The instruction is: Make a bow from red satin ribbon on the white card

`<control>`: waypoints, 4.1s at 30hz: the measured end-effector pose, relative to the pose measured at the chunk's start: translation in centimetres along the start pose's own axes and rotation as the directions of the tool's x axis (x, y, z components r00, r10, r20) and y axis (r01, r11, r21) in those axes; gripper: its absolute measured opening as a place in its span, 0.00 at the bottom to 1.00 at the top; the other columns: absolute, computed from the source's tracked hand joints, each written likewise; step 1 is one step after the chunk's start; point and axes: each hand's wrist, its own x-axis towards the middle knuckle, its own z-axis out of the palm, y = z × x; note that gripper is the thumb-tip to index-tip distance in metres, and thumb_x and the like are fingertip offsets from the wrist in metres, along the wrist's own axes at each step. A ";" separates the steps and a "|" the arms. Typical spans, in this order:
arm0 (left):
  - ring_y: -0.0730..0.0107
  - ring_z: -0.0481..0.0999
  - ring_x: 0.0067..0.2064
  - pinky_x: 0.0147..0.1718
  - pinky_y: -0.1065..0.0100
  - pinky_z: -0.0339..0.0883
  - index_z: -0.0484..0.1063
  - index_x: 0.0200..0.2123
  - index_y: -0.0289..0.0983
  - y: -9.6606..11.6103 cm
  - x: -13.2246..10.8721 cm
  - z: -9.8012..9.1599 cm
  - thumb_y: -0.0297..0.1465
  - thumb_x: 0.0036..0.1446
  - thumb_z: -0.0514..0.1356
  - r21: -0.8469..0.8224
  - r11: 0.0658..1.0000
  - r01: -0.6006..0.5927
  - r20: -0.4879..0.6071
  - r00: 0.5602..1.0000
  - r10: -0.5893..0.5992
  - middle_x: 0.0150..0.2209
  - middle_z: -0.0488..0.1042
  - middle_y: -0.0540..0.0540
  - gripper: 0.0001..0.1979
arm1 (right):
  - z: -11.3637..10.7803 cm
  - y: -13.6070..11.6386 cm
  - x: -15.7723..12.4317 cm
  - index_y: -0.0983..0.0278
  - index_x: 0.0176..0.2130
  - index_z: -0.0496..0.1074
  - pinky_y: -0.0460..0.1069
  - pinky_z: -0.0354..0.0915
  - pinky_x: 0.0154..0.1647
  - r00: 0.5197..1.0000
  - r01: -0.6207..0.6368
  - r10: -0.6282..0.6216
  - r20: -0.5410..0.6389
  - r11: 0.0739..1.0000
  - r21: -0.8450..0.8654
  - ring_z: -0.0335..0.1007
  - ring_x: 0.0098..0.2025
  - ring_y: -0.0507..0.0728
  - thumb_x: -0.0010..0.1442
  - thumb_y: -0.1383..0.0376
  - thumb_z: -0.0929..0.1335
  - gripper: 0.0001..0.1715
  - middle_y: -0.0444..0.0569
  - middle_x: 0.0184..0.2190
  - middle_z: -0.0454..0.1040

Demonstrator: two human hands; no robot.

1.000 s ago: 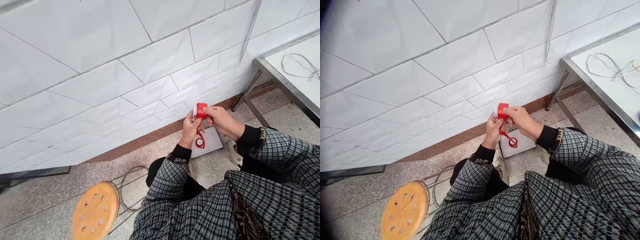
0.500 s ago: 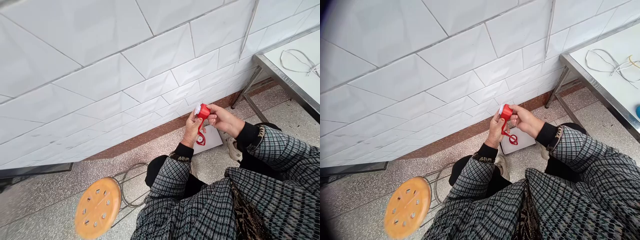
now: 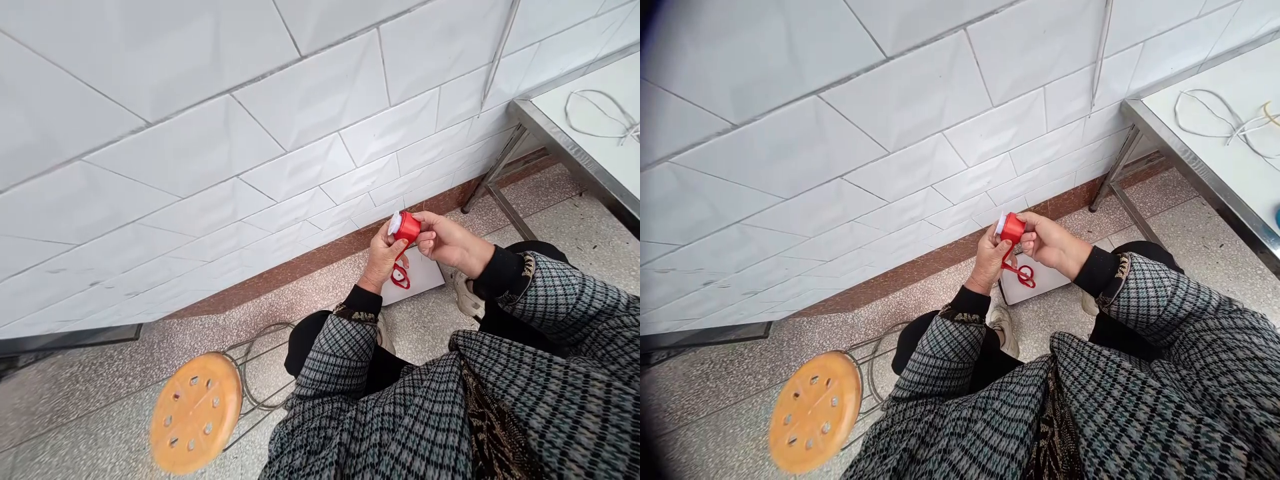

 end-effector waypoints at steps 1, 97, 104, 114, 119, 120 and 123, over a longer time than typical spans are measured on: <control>0.83 0.58 0.15 0.14 0.73 0.66 0.71 0.58 0.36 0.0 0.0 0.0 0.45 0.45 0.77 0.007 1.000 0.003 0.003 1.000 -0.003 0.22 0.68 0.59 0.39 | -0.2 0.2 0.0 0.65 0.33 0.68 0.36 0.50 0.12 1.000 0.011 -0.011 0.010 1.000 -0.006 0.44 0.14 0.42 0.70 0.71 0.66 0.11 0.36 0.17 0.59; 0.83 0.57 0.14 0.15 0.73 0.62 0.72 0.49 0.38 -1.1 0.1 2.1 0.47 0.44 0.77 -0.102 0.995 -0.003 -0.091 0.996 -0.007 0.19 0.65 0.62 0.33 | -1.5 2.1 0.4 0.65 0.28 0.70 0.41 0.53 0.17 0.921 0.376 -0.383 0.070 0.829 -0.413 0.51 0.17 0.45 0.65 0.69 0.72 0.14 0.37 0.15 0.60; 0.84 0.57 0.14 0.12 0.74 0.53 0.71 0.28 0.36 -1.9 -0.5 3.1 0.52 0.43 0.75 0.019 0.999 0.034 -0.257 0.966 -0.028 0.18 0.64 0.58 0.28 | -1.6 0.2 1.9 0.65 0.31 0.66 0.40 0.46 0.16 0.950 0.290 -0.307 -0.063 0.938 -0.191 0.43 0.16 0.44 0.69 0.73 0.66 0.13 0.35 0.17 0.57; 0.84 0.53 0.15 0.13 0.74 0.59 0.70 0.34 0.38 -1.4 -0.5 1.8 0.51 0.43 0.76 0.003 1.000 0.024 -0.178 0.984 -0.023 0.16 0.59 0.62 0.28 | -0.7 -0.7 0.8 0.65 0.34 0.66 0.37 0.45 0.12 0.989 0.116 -0.127 -0.076 0.984 -0.136 0.42 0.14 0.42 0.72 0.73 0.62 0.12 0.36 0.17 0.58; 0.85 0.55 0.14 0.15 0.74 0.61 0.69 0.56 0.41 -0.8 -0.2 0.9 0.44 0.43 0.78 -0.073 0.995 0.068 -0.009 0.998 -0.068 0.20 0.66 0.63 0.39 | -0.8 -1.0 0.3 0.65 0.35 0.67 0.36 0.45 0.10 0.997 0.013 -0.021 -0.069 0.993 -0.114 0.42 0.13 0.42 0.72 0.73 0.62 0.12 0.36 0.17 0.58; 0.85 0.56 0.14 0.15 0.73 0.61 0.68 0.57 0.41 -0.7 -0.1 0.6 0.43 0.42 0.78 -0.078 0.994 0.073 0.027 0.997 -0.071 0.21 0.67 0.63 0.41 | -0.9 -1.0 0.2 0.65 0.35 0.67 0.36 0.45 0.10 0.998 -0.010 0.003 -0.064 0.994 -0.109 0.42 0.13 0.42 0.72 0.73 0.62 0.12 0.36 0.17 0.58; 0.84 0.57 0.13 0.14 0.72 0.60 0.70 0.53 0.40 -0.8 0.0 0.4 0.43 0.39 0.80 -0.098 0.992 0.074 0.066 0.996 -0.067 0.20 0.67 0.62 0.40 | -1.1 -0.8 0.0 0.65 0.35 0.67 0.36 0.45 0.10 0.998 -0.048 0.045 -0.038 0.994 -0.097 0.41 0.13 0.41 0.72 0.72 0.63 0.11 0.35 0.17 0.58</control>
